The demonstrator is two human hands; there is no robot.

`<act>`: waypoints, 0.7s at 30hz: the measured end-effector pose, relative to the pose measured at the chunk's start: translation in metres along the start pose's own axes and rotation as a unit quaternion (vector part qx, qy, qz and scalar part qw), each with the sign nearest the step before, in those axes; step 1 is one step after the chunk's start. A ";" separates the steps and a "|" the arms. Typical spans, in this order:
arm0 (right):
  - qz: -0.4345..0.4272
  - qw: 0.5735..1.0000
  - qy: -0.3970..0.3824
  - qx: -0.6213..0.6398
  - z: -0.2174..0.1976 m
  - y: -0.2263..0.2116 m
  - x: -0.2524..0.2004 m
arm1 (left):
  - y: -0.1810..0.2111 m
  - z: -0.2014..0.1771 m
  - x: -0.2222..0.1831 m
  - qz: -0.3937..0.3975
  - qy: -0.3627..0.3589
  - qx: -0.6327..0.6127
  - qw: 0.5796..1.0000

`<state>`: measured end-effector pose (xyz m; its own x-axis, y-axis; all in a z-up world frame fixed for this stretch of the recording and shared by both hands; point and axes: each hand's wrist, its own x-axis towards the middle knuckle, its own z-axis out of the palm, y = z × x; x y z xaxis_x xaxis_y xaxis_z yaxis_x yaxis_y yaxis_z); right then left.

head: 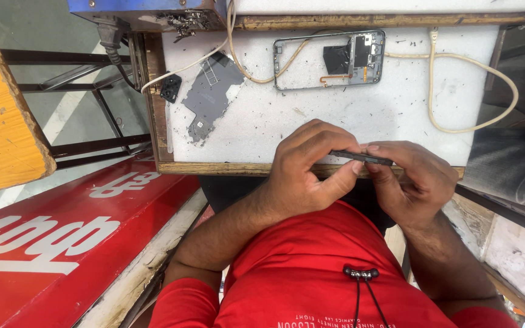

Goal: The person handles a smartphone battery and a disassembled phone on a workbench. They remove the battery, place it aside, and then use a cotton swab to clean the internal components of the phone.

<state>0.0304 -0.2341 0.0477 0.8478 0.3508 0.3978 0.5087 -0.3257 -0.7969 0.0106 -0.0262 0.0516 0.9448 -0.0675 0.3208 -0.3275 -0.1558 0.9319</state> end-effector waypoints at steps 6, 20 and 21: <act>0.023 1.000 0.011 0.000 0.002 0.006 -0.003 | -0.008 0.008 0.005 0.019 0.003 0.018 1.000; 0.006 0.986 -0.015 0.166 -0.010 0.007 0.008 | -0.003 -0.005 -0.001 0.054 -0.011 0.090 0.994; -0.010 0.988 -0.023 0.155 -0.012 0.003 0.012 | -0.003 -0.005 -0.003 0.056 -0.016 0.091 0.994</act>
<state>0.0438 -0.2415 0.0552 0.8266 0.3956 0.4002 0.4496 -0.0368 -0.8925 0.0092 -0.0205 0.0485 0.9023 -0.1257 0.4124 -0.4303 -0.3216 0.8434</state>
